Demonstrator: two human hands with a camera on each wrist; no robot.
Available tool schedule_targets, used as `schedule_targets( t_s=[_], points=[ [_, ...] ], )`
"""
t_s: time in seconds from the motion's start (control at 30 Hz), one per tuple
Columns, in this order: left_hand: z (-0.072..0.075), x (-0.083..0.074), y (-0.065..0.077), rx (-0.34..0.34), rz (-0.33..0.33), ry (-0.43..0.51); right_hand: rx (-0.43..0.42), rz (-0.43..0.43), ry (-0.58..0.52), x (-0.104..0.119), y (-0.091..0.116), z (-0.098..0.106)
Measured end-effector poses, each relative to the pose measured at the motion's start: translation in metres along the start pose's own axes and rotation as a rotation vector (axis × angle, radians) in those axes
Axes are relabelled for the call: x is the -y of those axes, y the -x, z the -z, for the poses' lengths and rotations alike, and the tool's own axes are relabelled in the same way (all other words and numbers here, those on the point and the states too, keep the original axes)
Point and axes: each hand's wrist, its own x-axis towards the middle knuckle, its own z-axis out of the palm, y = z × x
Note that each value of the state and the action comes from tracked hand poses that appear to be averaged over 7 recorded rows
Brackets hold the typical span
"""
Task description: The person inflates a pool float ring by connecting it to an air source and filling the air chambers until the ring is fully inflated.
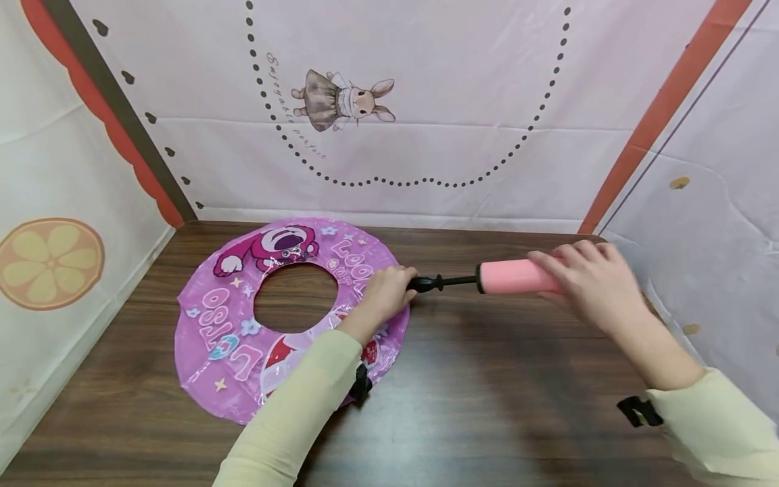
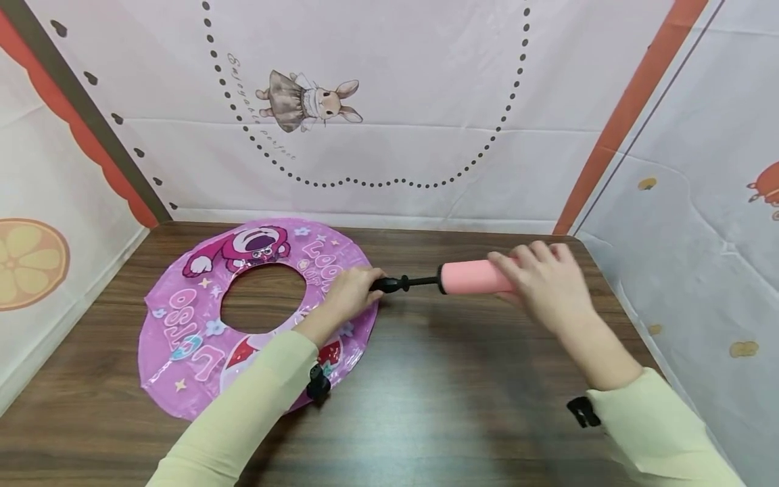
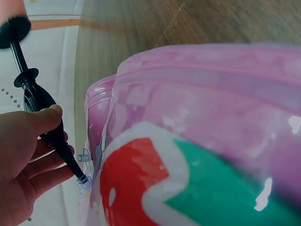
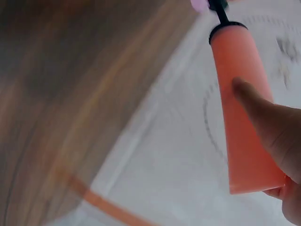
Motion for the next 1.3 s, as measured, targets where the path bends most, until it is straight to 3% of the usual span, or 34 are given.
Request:
schedule_targets(
  t_s=[0.13,0.23,0.57,0.83,1.07,1.3],
  points=[
    [-0.001,0.001,0.000,-0.005,0.000,0.015,0.041,-0.066,0.005,-0.023,0.016,0.024],
    [-0.001,0.001,0.001,-0.023,-0.007,0.020,0.036,-0.082,0.014,-0.026,0.019,0.029],
    [-0.003,0.000,0.001,-0.078,-0.076,0.012,-0.072,0.021,0.030,0.031,-0.028,-0.024],
    [0.000,0.002,-0.001,-0.046,-0.074,0.019,-0.089,0.035,0.037,0.046,-0.034,-0.041],
    [0.003,0.004,-0.002,0.024,-0.056,0.012,-0.060,0.041,0.016,0.032,-0.020,-0.028],
    [0.005,0.006,-0.003,0.038,-0.090,-0.012,0.021,-0.016,0.002,-0.002,0.002,0.006]
  ],
)
